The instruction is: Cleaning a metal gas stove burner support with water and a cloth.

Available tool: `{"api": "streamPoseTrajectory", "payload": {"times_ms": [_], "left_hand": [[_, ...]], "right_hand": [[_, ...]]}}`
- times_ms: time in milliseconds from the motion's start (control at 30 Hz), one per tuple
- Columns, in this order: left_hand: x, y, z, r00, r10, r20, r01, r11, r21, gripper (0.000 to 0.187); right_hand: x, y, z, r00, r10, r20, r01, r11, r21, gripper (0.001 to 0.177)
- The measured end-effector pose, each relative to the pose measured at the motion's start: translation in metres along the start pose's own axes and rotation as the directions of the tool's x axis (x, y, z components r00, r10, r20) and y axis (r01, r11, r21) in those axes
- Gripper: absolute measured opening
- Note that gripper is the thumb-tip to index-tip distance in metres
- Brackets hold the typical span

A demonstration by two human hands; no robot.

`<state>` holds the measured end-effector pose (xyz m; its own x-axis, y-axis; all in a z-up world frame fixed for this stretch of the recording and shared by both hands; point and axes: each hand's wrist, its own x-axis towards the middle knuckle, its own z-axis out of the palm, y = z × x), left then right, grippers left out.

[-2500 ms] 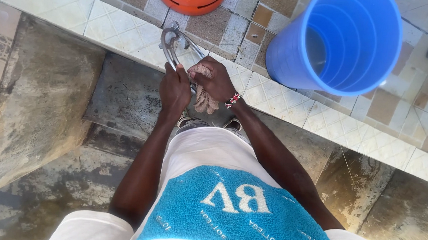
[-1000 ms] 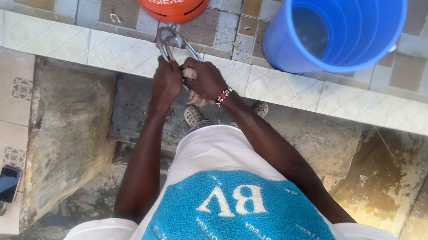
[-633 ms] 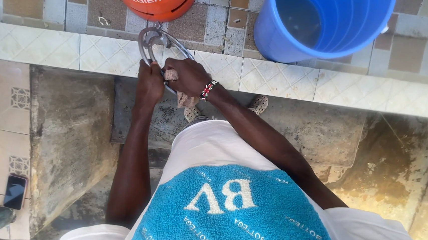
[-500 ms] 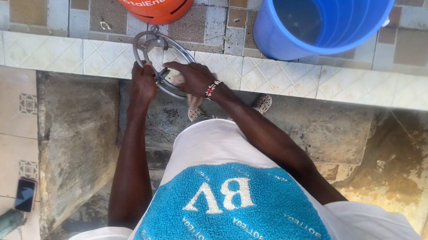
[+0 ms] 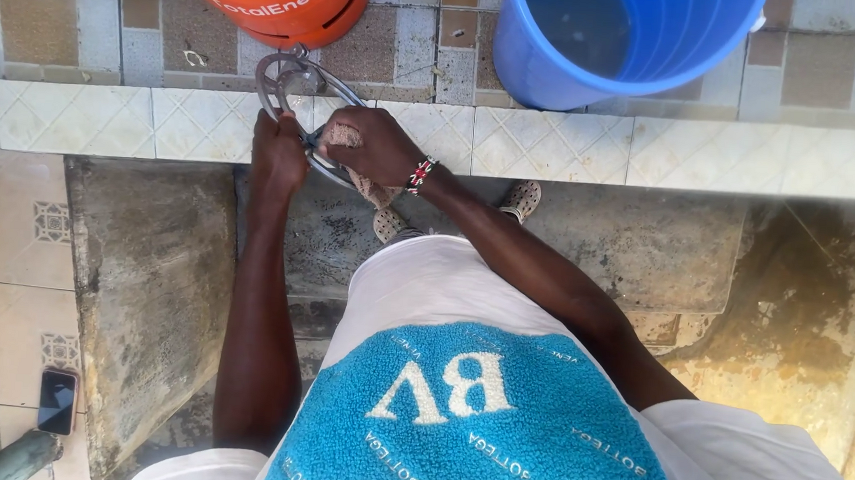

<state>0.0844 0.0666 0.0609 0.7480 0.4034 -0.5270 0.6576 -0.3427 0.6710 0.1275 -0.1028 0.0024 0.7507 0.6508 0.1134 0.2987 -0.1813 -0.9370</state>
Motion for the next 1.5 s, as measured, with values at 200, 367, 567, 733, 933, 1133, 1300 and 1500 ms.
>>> {"api": "streamPoseTrajectory", "payload": {"times_ms": [200, 367, 567, 733, 933, 1133, 1300, 1500], "left_hand": [[0.021, -0.027, 0.017, 0.986, 0.14, -0.093, -0.119, 0.972, 0.203, 0.043], [0.006, -0.011, 0.017, 0.995, 0.07, -0.071, -0.056, 0.982, 0.18, 0.046], [0.028, -0.032, 0.024, 0.984, 0.143, -0.106, -0.124, 0.978, 0.165, 0.045], [0.034, -0.037, 0.022, 0.985, 0.151, -0.087, -0.15, 0.989, 0.012, 0.043], [0.023, -0.017, 0.022, 0.99, 0.125, -0.07, -0.108, 0.972, 0.208, 0.043], [0.049, -0.053, 0.024, 0.96, 0.228, -0.161, -0.189, 0.955, 0.227, 0.039], [0.023, -0.029, 0.012, 0.992, 0.086, -0.092, -0.081, 0.995, 0.056, 0.038], [0.025, -0.031, 0.018, 0.988, 0.107, -0.109, -0.094, 0.989, 0.116, 0.039]], "right_hand": [[0.008, 0.002, 0.018, 0.969, 0.192, -0.153, -0.185, 0.981, 0.061, 0.034], [0.006, -0.006, 0.018, 0.949, 0.278, -0.149, -0.29, 0.954, -0.07, 0.038], [-0.006, -0.013, 0.014, 0.976, 0.087, -0.2, -0.119, 0.981, -0.155, 0.034], [0.001, -0.009, 0.015, 0.982, -0.047, -0.184, -0.002, 0.967, -0.256, 0.036], [-0.006, -0.008, 0.017, 0.978, -0.018, -0.206, -0.029, 0.974, -0.223, 0.035], [-0.013, 0.002, 0.019, 0.955, 0.219, -0.201, -0.247, 0.961, -0.126, 0.029], [-0.012, -0.009, 0.015, 0.954, 0.266, -0.137, -0.27, 0.963, -0.013, 0.029], [0.004, -0.01, 0.012, 0.987, 0.047, -0.155, -0.056, 0.997, -0.055, 0.029]]}}
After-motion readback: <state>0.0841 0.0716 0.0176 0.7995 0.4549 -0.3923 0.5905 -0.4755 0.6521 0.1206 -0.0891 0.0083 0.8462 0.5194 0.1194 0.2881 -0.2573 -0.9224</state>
